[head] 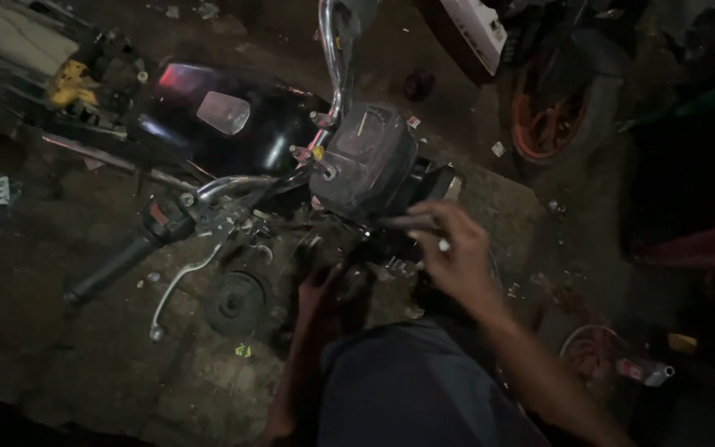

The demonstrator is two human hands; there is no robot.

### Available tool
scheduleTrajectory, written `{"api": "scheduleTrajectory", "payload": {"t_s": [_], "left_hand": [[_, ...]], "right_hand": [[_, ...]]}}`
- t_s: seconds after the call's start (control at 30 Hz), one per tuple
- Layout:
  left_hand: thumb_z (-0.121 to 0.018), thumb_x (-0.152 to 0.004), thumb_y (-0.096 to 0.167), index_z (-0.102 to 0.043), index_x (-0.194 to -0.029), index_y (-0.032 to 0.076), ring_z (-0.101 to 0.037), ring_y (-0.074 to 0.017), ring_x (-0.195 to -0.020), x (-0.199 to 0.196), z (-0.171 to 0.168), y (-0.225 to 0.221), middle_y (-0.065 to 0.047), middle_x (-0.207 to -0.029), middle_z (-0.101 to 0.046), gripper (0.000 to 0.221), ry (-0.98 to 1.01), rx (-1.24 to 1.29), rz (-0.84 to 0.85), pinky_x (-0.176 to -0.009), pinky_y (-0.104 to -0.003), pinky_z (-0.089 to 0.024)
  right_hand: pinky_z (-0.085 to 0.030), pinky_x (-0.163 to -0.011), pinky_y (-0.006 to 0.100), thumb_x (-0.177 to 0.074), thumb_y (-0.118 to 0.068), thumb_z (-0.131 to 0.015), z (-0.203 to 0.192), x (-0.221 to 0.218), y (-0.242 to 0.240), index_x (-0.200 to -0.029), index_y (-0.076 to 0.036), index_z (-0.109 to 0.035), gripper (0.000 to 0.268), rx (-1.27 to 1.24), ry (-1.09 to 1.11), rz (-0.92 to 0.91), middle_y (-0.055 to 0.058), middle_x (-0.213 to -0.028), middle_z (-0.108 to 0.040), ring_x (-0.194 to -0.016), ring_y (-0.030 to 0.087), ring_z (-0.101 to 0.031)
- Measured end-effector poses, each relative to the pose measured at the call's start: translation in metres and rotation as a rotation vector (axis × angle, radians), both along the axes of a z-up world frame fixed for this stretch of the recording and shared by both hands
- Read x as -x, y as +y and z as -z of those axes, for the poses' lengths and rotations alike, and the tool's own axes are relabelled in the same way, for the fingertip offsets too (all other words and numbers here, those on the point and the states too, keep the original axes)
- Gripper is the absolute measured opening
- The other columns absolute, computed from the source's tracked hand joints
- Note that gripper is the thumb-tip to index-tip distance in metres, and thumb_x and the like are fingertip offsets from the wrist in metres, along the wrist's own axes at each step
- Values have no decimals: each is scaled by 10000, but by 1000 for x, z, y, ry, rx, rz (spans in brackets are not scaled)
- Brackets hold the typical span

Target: Installing an electrical component and wiring onto the front of a motorcycle.

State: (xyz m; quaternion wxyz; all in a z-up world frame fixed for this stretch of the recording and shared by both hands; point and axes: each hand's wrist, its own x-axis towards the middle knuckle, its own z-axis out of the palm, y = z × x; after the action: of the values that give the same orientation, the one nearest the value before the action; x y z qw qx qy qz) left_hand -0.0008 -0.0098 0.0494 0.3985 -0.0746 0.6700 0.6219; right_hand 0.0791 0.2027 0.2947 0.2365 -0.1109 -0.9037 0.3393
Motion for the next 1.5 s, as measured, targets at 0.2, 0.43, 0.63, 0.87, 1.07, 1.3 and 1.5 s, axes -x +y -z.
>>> {"api": "scheduleTrajectory", "payload": {"t_s": [0.2,0.43,0.63,0.87,1.07,1.3,1.5], "left_hand": [[-748,-901,291,-722,-1082,-50,-681,-148,-821,-4,-39,-6,-70,-919,-744,387,-30,-126,28,-684,-325,-564],[-798,-839,207,-740,-1123,-58,-681,-173,-754,-6,-54,4,-99,-942,-756,393,-59,-110,-118,-627,-343,-548],[-765,-857,253,-725,-1172,-46,-734,-196,-790,-3,-65,6,-140,-970,-778,436,-89,-33,-45,-642,-349,-582],[-794,-857,263,-702,-1205,-29,-718,-212,-842,-10,-54,5,-136,-1040,-748,463,-77,-136,-136,-669,-342,-584],[-776,-864,288,-695,-1179,13,-696,-210,-757,-1,-71,6,-124,-988,-746,426,-66,-84,-97,-574,-333,-555],[-779,-861,272,-705,-1185,17,-696,-142,-771,-8,-49,4,-80,-1020,-753,419,15,-143,-106,-556,-304,-527],[-787,-872,242,-715,-1185,8,-659,-184,-752,-9,-39,5,-116,-942,-715,398,-31,-141,-101,-607,-318,-523]], "right_hand": [[-624,-843,340,-938,-41,-734,8,-52,16,-1220,-45,-624,302,326,41,161,125,-1110,-745,-1020,220,-773],[-637,-871,334,-958,-43,-715,10,-76,18,-1209,-8,-616,273,450,117,236,136,-1160,-718,-1044,193,-741],[-600,-789,303,-939,-82,-771,9,-78,23,-1196,-11,-644,296,321,36,346,119,-1073,-729,-968,151,-705],[-645,-879,343,-954,-99,-744,9,-58,8,-1185,-24,-635,266,329,90,192,137,-1146,-735,-1054,203,-752],[-633,-831,334,-903,-121,-815,17,-38,-14,-1125,-7,-641,305,65,110,200,168,-1123,-747,-1041,239,-756],[-578,-619,266,-929,-149,-814,30,-26,-19,-1082,-7,-651,266,259,86,383,108,-926,-767,-790,140,-734],[-573,-606,292,-920,-137,-839,30,-13,-21,-968,-4,-644,241,-58,108,348,132,-827,-737,-745,151,-749]]}}
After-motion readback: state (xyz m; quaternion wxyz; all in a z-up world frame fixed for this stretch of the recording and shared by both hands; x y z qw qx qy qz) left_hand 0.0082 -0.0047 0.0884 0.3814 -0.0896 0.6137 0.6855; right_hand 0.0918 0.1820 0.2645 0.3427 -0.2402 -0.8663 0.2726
